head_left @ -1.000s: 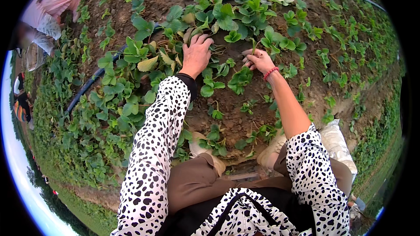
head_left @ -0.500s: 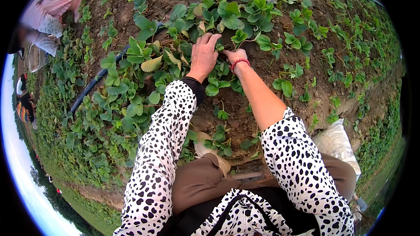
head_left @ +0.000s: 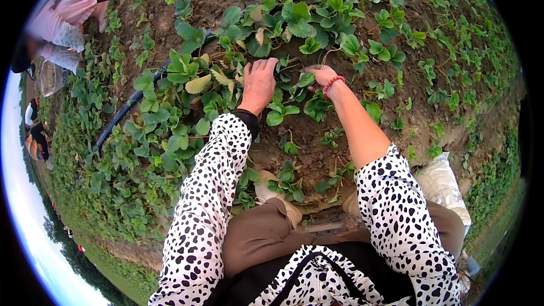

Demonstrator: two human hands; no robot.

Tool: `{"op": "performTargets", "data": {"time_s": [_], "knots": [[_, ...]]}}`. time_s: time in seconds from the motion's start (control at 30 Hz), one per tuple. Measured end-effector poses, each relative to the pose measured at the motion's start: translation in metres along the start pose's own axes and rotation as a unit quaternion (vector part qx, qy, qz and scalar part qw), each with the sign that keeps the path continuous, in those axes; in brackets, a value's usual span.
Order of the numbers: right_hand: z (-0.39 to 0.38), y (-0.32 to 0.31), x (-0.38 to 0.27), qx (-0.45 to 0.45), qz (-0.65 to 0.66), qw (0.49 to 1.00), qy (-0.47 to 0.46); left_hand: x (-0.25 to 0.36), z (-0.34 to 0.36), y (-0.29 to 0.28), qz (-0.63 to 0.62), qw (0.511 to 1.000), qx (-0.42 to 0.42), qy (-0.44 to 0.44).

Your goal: The person sits in a strawberry field and removes weeds by hand from around the plants. They place the collected weeds into a white sack beside them.

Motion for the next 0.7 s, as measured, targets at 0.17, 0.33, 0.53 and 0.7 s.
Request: {"op": "performTargets", "data": {"time_s": [0.17, 0.33, 0.53, 0.7], "knots": [[0.011, -0.042, -0.039, 0.014, -0.304, 0.933, -0.193, 0.003, 0.005, 0.007, -0.002, 1.000, -0.007, 0.005], [0.007, -0.051, -0.028, -0.012, -0.144, 0.978, -0.153, 0.006, 0.005, 0.010, 0.000, 1.000, -0.001, 0.019], [-0.034, -0.075, -0.015, -0.003, 0.072, 0.994, -0.088, -0.001, 0.006, 0.015, -0.006, 1.000, -0.011, -0.028], [-0.032, -0.013, -0.014, 0.007, -0.092, 0.995, -0.034, -0.006, 0.014, 0.030, 0.002, 0.996, -0.062, -0.066]]}}
Point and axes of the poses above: each hand's wrist, its own z-axis towards the middle knuckle, its own y-axis out of the palm, x = y × z, the point moved 10 cm from there along z, towards the middle knuckle, and after that the axes turned 7 degrees about -y, right-handed, at the moved point
